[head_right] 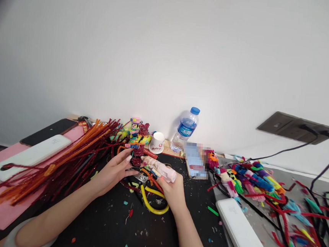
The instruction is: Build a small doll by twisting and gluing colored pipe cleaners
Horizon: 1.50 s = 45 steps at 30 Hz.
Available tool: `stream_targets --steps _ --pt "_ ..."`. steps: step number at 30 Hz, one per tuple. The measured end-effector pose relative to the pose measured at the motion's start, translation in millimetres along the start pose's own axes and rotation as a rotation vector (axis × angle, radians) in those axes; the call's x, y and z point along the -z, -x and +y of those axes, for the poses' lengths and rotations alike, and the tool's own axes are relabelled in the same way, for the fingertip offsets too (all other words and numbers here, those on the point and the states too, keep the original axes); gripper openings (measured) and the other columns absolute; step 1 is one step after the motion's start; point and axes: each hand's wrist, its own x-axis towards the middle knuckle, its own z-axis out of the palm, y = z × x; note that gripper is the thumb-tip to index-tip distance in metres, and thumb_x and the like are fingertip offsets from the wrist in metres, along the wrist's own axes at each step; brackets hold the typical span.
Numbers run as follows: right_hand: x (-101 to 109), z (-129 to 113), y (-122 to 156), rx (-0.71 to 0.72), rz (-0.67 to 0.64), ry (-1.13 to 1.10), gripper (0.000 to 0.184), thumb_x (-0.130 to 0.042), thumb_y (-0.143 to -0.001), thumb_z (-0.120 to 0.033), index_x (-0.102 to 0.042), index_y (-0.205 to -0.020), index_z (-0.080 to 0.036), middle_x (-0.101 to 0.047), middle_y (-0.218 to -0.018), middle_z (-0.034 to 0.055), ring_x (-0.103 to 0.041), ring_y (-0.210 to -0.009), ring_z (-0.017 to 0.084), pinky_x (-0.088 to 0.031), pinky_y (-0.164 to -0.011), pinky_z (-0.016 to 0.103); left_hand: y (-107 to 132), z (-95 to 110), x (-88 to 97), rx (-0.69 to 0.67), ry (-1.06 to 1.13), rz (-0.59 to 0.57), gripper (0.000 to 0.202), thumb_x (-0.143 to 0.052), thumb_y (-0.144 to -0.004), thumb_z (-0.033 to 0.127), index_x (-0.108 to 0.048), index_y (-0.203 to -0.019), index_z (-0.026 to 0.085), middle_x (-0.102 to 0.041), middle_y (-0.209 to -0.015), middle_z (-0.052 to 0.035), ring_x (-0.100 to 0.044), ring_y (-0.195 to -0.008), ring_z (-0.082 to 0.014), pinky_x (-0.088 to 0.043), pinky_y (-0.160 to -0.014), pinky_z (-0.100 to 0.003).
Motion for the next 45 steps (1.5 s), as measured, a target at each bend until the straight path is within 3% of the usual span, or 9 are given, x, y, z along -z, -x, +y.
stream_targets --steps 8,21,26,32,45 --pt "0.3 0.6 -1.4 0.015 -0.028 -0.052 0.039 -0.052 -0.072 -0.009 -0.063 -0.108 -0.017 -0.065 -0.112 0.0064 -0.059 -0.105 0.023 -0.047 -0.092 0.035 0.1 1.9 -1.0 0.012 0.023 -0.029 0.040 -0.056 -0.082 0.030 -0.048 -0.121 0.025 -0.054 -0.119 -0.0071 -0.059 -0.092 -0.0178 -0.050 -0.082 -0.038" --pt "1.0 2.0 0.0 0.008 -0.016 -0.024 0.035 -0.053 -0.071 -0.010 -0.064 -0.104 -0.017 -0.067 -0.108 0.0064 -0.062 -0.100 0.022 -0.050 -0.086 0.033 2.0 5.5 -4.6 0.050 0.103 -0.036 0.041 -0.057 -0.081 0.025 -0.047 -0.121 0.021 -0.062 -0.105 -0.0085 -0.063 -0.091 -0.0221 -0.050 -0.080 -0.038" --pt "1.4 0.8 -0.1 0.024 -0.004 0.009 0.034 -0.053 -0.071 -0.010 -0.065 -0.102 -0.018 -0.069 -0.103 0.0058 -0.064 -0.094 0.022 -0.052 -0.082 0.032 1.3 5.5 -4.0 0.059 0.118 -0.035 0.041 -0.058 -0.081 0.026 -0.048 -0.120 0.020 -0.064 -0.096 -0.0068 -0.064 -0.086 -0.0207 -0.049 -0.080 -0.039" --pt "1.2 0.7 -0.9 0.038 -0.015 0.017 0.034 -0.053 -0.073 -0.013 -0.064 -0.105 -0.018 -0.067 -0.107 0.0066 -0.061 -0.101 0.023 -0.051 -0.086 0.034 2.2 7.7 -5.8 0.065 0.123 -0.049 0.040 -0.059 -0.080 0.028 -0.051 -0.117 0.020 -0.064 -0.092 -0.0065 -0.063 -0.082 -0.0179 -0.048 -0.081 -0.038" --pt "-0.2 -2.2 -0.3 0.041 0.000 0.036 0.031 -0.052 -0.070 -0.010 -0.066 -0.097 -0.018 -0.070 -0.097 0.0055 -0.066 -0.088 0.022 -0.053 -0.078 0.031 2.8 8.7 -7.0 0.048 0.133 -0.057 0.035 -0.059 -0.080 0.028 -0.052 -0.112 0.017 -0.064 -0.093 -0.0069 -0.063 -0.081 -0.0177 -0.047 -0.084 -0.039"
